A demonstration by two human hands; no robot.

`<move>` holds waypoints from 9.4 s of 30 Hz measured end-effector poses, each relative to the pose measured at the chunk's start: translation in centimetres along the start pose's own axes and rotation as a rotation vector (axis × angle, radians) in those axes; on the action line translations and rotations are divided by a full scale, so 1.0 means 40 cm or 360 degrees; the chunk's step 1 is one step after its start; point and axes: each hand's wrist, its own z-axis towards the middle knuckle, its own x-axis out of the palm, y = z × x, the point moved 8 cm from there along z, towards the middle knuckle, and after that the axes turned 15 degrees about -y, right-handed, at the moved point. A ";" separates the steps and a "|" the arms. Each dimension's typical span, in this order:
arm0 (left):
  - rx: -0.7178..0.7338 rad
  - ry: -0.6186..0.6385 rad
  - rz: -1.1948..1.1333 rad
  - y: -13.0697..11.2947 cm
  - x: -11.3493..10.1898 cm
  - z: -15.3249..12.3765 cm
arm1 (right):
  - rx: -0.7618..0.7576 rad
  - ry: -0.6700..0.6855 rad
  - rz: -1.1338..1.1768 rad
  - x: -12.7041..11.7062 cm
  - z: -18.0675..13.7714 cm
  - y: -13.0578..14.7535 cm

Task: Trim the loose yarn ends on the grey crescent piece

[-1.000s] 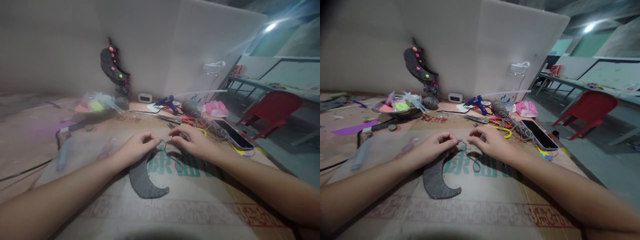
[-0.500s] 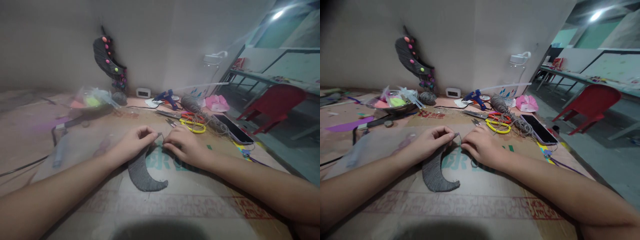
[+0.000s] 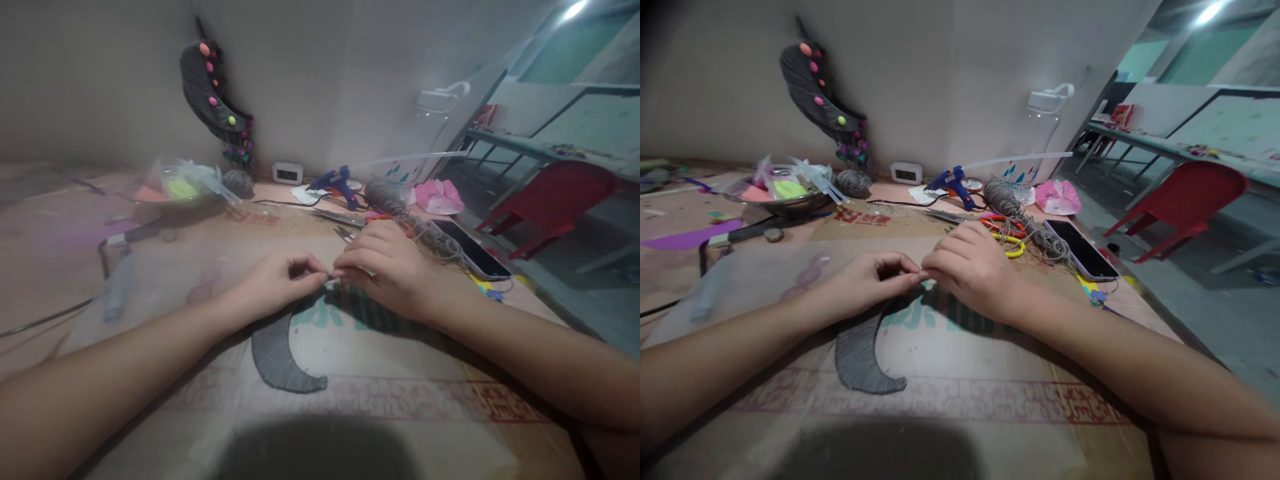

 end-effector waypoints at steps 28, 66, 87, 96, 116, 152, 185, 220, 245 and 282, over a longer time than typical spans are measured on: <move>-0.0084 0.0027 -0.0310 -0.012 0.001 0.003 | 0.0745 -0.0355 0.0312 0.000 -0.055 -0.094; -0.0095 0.0127 -0.0356 -0.011 0.013 0.002 | 0.0282 -0.0270 0.0235 -0.013 -0.051 -0.042; -0.0136 0.0112 -0.0200 0.015 0.011 0.005 | 0.0685 0.0591 -0.0404 0.101 -0.112 -0.219; -0.0161 0.0116 -0.0241 0.017 0.012 0.006 | 0.1096 -0.0002 0.0020 -0.056 -0.040 -0.269; 0.0034 0.0091 0.0092 -0.006 0.000 -0.004 | 0.1078 0.0707 0.0302 0.018 -0.149 -0.120; 0.0051 0.0143 0.0020 -0.004 0.008 -0.005 | 0.0896 0.0438 0.0513 0.031 -0.130 -0.078; -0.0213 0.0089 -0.0268 0.016 0.000 0.010 | -0.0073 -0.0190 -0.0069 -0.022 -0.035 0.016; -0.0162 0.0213 -0.0346 0.003 0.022 0.006 | 0.0212 -0.0103 0.0087 0.025 -0.073 -0.030; -0.0218 0.0176 -0.0349 0.023 0.020 0.006 | 0.0813 -0.0167 0.0035 0.010 -0.081 -0.194; -0.0135 0.0082 -0.0363 0.005 0.009 0.007 | 0.1731 0.0395 -0.0068 0.257 -0.077 -0.564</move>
